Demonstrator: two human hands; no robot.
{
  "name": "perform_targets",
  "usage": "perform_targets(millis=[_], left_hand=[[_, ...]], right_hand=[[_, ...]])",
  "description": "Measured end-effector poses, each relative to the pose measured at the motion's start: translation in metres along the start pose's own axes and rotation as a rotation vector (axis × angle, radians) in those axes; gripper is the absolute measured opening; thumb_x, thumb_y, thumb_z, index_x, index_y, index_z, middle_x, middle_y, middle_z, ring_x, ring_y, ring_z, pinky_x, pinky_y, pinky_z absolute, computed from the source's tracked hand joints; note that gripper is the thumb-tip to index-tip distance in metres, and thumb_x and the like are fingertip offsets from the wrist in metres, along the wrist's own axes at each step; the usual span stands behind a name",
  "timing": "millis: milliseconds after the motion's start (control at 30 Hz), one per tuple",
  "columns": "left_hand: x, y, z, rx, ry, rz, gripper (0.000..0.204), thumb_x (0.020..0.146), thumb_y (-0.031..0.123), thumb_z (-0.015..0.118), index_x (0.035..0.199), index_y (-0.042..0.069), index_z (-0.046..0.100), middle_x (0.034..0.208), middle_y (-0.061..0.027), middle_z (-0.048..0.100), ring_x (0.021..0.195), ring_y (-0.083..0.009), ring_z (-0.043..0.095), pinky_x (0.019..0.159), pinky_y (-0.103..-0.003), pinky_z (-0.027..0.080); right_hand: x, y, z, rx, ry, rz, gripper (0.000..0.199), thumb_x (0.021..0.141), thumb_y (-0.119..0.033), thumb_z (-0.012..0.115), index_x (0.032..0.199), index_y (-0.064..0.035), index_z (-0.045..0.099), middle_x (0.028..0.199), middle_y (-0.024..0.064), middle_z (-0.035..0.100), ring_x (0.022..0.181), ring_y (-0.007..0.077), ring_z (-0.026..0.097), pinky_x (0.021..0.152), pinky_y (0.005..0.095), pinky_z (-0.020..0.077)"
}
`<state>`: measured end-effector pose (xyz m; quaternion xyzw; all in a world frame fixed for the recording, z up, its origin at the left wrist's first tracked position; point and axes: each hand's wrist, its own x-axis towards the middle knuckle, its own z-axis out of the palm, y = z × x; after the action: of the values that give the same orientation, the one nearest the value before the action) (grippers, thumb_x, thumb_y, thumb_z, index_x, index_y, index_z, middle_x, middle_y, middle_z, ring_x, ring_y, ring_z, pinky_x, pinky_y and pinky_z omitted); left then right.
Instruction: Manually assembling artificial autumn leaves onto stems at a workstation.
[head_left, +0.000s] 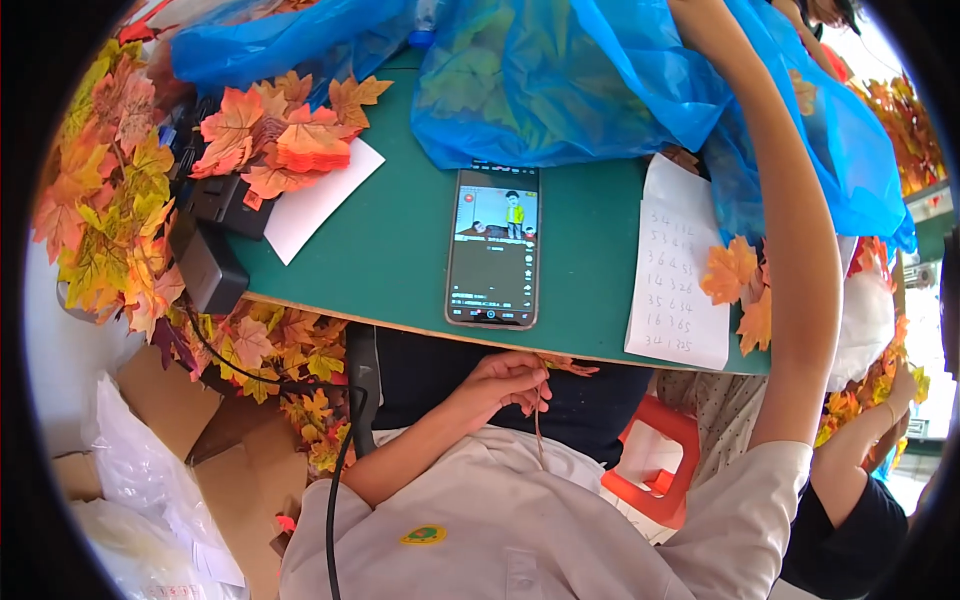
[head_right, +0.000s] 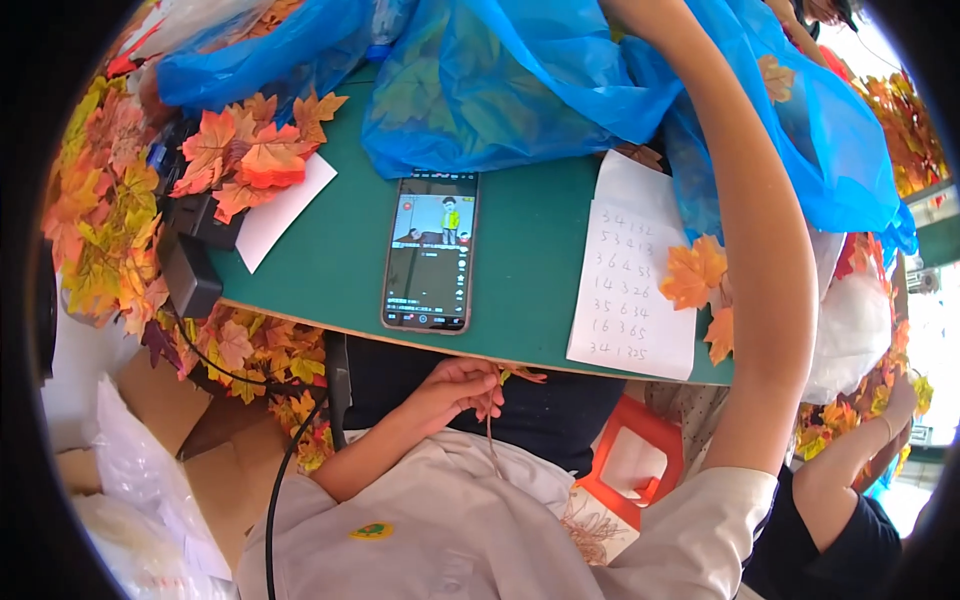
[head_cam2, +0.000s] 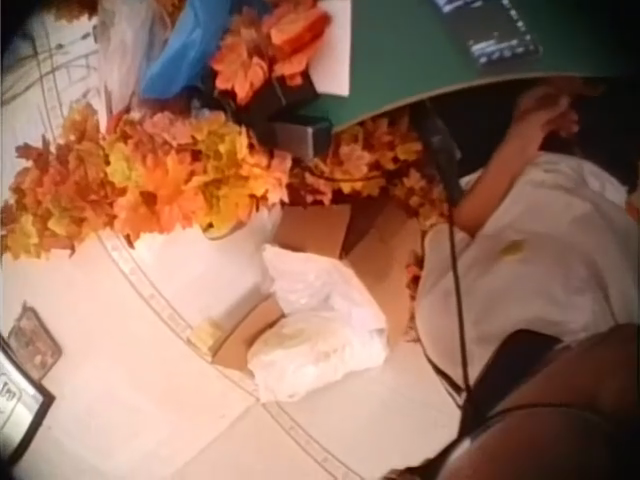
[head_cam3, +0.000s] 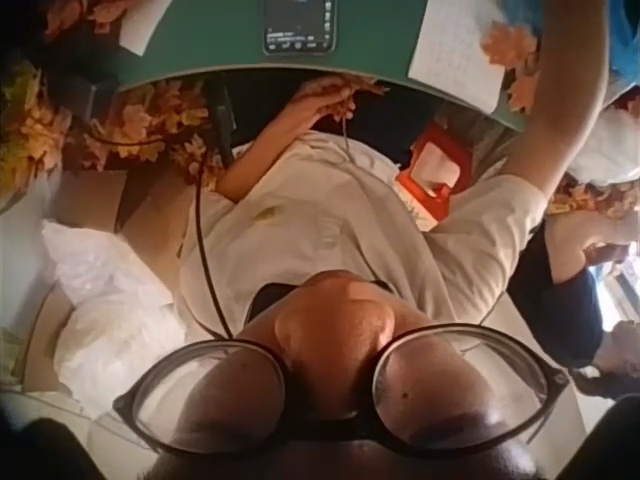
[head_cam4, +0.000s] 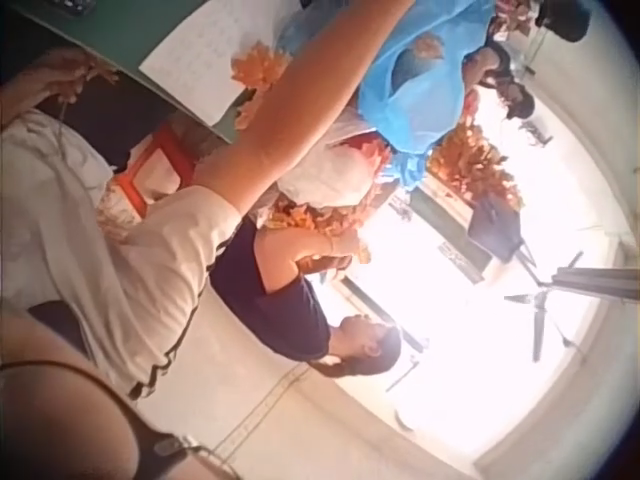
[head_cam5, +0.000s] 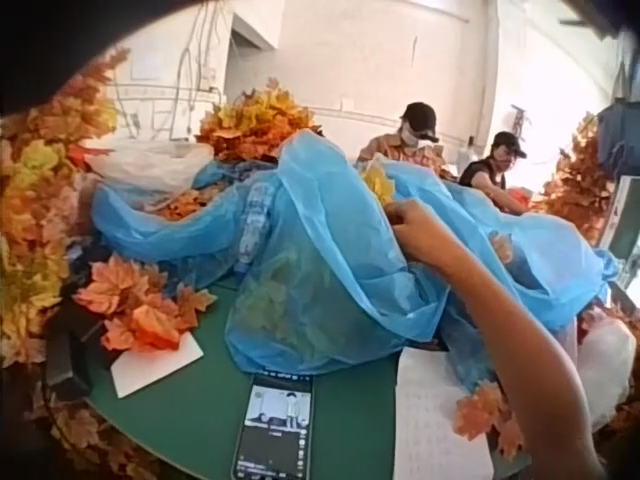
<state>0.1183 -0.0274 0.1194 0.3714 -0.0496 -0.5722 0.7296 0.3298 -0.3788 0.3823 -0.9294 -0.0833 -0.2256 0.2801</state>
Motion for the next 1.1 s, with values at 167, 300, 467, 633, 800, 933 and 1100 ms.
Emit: perform_targets(millis=[167,300,467,633,800,933,1100], left_hand=[[-0.002,0.006,0.016,-0.035,-0.088,-0.047,0.018,0.096,0.022,0.061,0.102,0.004,0.061,0.088,-0.0092,0.068,0.078,-0.0169,0.07,0.061,-0.024,0.051],[-0.002,0.007,0.012,-0.034,-0.067,-0.045,0.018,0.096,0.022,0.061,0.103,0.005,0.06,0.088,-0.0094,0.068,0.077,-0.0177,0.07,0.061,-0.024,0.051],[-0.002,0.007,0.013,0.025,-0.099,-0.029,0.016,0.096,0.019,0.061,0.102,0.004,0.06,0.086,-0.0106,0.068,0.075,-0.0184,0.069,0.059,-0.026,0.051],[-0.012,-0.001,0.009,0.06,-0.073,-0.012,0.015,0.096,0.016,0.06,0.102,0.002,0.06,0.085,-0.0124,0.068,0.075,-0.021,0.069,0.059,-0.028,0.051],[-0.015,-0.004,0.005,0.047,-0.129,0.014,0.014,0.097,0.015,0.058,0.102,0.002,0.06,0.087,-0.0121,0.068,0.077,-0.0199,0.069,0.061,-0.027,0.051],[-0.012,0.003,0.007,0.056,-0.088,0.006,0.013,0.097,0.014,0.058,0.101,0.002,0.06,0.086,-0.0118,0.068,0.076,-0.0203,0.069,0.06,-0.027,0.051],[-0.008,0.007,0.006,0.012,-0.071,0.037,0.012,0.097,0.013,0.057,0.101,0.002,0.061,0.086,-0.0107,0.068,0.077,-0.0198,0.071,0.058,-0.026,0.053]], right_hand=[[0.009,-0.013,-0.009,-0.083,0.081,-0.131,0.03,0.083,-0.019,0.065,0.098,0.0062,0.068,0.08,0.0151,0.069,0.073,0.0184,0.063,0.07,0.0335,0.0502],[0.019,-0.009,0.001,-0.033,0.135,-0.102,0.028,0.082,-0.02,0.065,0.095,0.0053,0.068,0.08,0.0177,0.069,0.072,0.0246,0.064,0.07,0.0346,0.0499],[0.017,-0.007,-0.002,-0.466,0.324,-0.294,0.029,0.085,-0.02,0.065,0.106,-0.0014,0.067,0.09,0.0211,0.069,0.079,0.0359,0.066,0.074,0.0363,0.0517],[0.015,0.007,-0.005,-0.329,0.014,-0.042,0.031,0.086,-0.018,0.06,0.111,-0.0009,0.067,0.095,0.0221,0.069,0.087,0.0286,0.068,0.078,0.0392,0.0509],[0.007,0.003,-0.008,-0.205,0.184,-0.09,0.025,0.088,-0.02,0.059,0.095,0.0014,0.069,0.088,0.0245,0.067,0.085,0.0415,0.064,0.077,0.0447,0.0514],[0.016,0.015,-0.036,-0.347,0.298,-0.088,0.027,0.091,-0.022,0.057,0.103,-0.0004,0.068,0.096,0.0235,0.066,0.086,0.0377,0.064,0.078,0.042,0.0508],[0.012,-0.019,-0.064,-0.399,0.692,-0.203,0.027,0.088,-0.018,0.064,0.109,-0.001,0.064,0.09,0.0187,0.07,0.084,0.0303,0.069,0.075,0.0347,0.0525]])
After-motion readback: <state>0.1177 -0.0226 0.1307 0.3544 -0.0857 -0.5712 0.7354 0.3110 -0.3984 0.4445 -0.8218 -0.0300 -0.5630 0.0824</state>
